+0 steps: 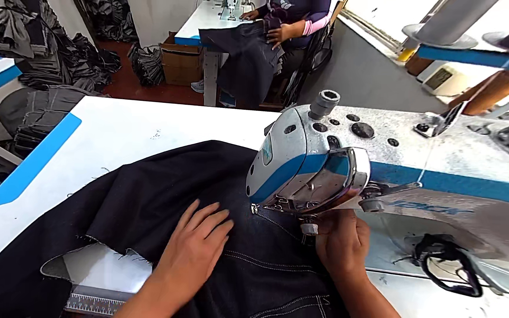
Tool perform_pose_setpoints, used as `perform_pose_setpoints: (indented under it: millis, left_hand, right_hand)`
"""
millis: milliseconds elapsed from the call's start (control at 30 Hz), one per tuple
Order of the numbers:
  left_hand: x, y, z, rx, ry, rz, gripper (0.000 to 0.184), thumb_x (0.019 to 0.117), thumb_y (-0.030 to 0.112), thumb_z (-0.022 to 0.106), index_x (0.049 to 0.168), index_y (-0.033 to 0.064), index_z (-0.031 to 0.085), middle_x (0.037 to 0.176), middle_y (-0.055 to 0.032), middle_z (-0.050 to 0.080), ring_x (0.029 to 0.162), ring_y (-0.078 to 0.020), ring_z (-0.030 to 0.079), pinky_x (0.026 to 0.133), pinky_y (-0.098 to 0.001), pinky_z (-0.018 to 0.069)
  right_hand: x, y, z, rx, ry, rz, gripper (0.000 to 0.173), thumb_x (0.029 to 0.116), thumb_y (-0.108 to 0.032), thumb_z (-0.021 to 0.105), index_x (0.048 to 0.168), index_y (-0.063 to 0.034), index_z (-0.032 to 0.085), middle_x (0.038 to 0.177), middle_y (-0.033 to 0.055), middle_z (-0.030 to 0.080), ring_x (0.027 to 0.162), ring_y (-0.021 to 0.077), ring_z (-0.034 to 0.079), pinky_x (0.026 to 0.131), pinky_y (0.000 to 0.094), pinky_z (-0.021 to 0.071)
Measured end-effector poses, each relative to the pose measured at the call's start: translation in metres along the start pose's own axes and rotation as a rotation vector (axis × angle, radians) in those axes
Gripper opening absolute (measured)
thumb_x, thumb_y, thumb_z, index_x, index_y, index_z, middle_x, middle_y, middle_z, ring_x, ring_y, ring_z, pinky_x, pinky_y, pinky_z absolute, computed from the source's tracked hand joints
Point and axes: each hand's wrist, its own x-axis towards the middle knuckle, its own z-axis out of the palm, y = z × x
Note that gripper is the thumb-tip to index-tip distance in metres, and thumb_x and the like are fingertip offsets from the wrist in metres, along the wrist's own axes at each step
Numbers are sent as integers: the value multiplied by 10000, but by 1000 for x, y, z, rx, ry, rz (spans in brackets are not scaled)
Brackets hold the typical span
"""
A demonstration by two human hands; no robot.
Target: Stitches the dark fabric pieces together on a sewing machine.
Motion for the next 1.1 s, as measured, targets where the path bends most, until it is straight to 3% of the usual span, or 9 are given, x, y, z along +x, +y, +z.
perform_pose_setpoints:
  millis: [133,200,300,400,533,667,800,900,1100]
  left_hand:
    - [-68,60,-38,-69,-191,-461,777,1016,585,450,1448,-56,522,1535,-374,384,1429,-633,289,1138,-772,188]
    - [-85,60,-26,92,-216,-466,900,1014,674,311,1493,-74,455,1554,-365,362,1428,-623,306,1132,-772,192]
    - [-81,18,-10,289,-123,-335,795,1030,587,304,1441,-52,538,1513,-303,471,1402,-539,429,1122,-712,309]
    - [-44,-46,-20,234,-233,-258,725,1048,570,328,1471,17,532,1547,-215,475,1436,-444,436,1149,-645,343]
    - [29,-157,-23,118,-365,139,607,1035,486,477,1474,72,541,1490,-194,543,1362,-424,525,1029,-652,451]
    - [134,-224,-14,109,-556,702,658,1046,532,356,1483,71,527,1518,-243,495,1360,-462,510,1010,-639,456]
    - [195,-127,-62,486,-926,370,544,992,338,654,1503,201,529,1304,-211,653,1193,-421,631,990,-593,488]
    - [130,-25,-95,415,-727,211,325,1002,291,596,1180,48,718,1035,-176,715,962,-365,708,777,-550,584]
    - [-43,40,8,73,-290,204,631,1051,513,412,1446,44,558,1513,-82,552,1427,-296,486,1146,-598,354]
  right_hand:
    - [6,2,-13,-494,-138,-264,448,1051,-176,354,700,-133,630,642,-133,590,613,-64,538,614,127,456]
    - [24,-5,-19,-908,-355,-544,428,992,-171,419,606,-39,547,535,35,491,526,119,525,523,279,409]
    - [47,-16,-29,-1136,-732,-557,278,951,-151,566,805,47,696,702,208,661,693,401,706,603,569,539]
    - [36,-8,-39,-1094,-720,-545,306,950,-248,555,977,-6,741,885,159,719,839,353,727,715,524,582]
    - [-45,-19,-25,-1241,-543,-489,296,998,-272,568,1015,-30,738,944,186,692,863,388,693,687,522,574]
    - [-100,-34,14,-1363,-370,-395,178,975,-166,594,981,-34,712,1018,231,690,910,410,690,718,514,535]
    - [-89,-35,31,-1141,-479,-461,139,999,-70,550,1030,-104,681,1082,104,710,1104,272,675,987,399,535]
    - [-81,-21,27,-973,-632,-501,153,1038,-127,544,1066,-95,692,1093,79,722,1138,231,678,1024,337,533]
    - [-76,-11,-13,-832,-723,-506,197,1056,-190,565,1143,-112,723,1191,75,732,1233,211,652,1099,325,492]
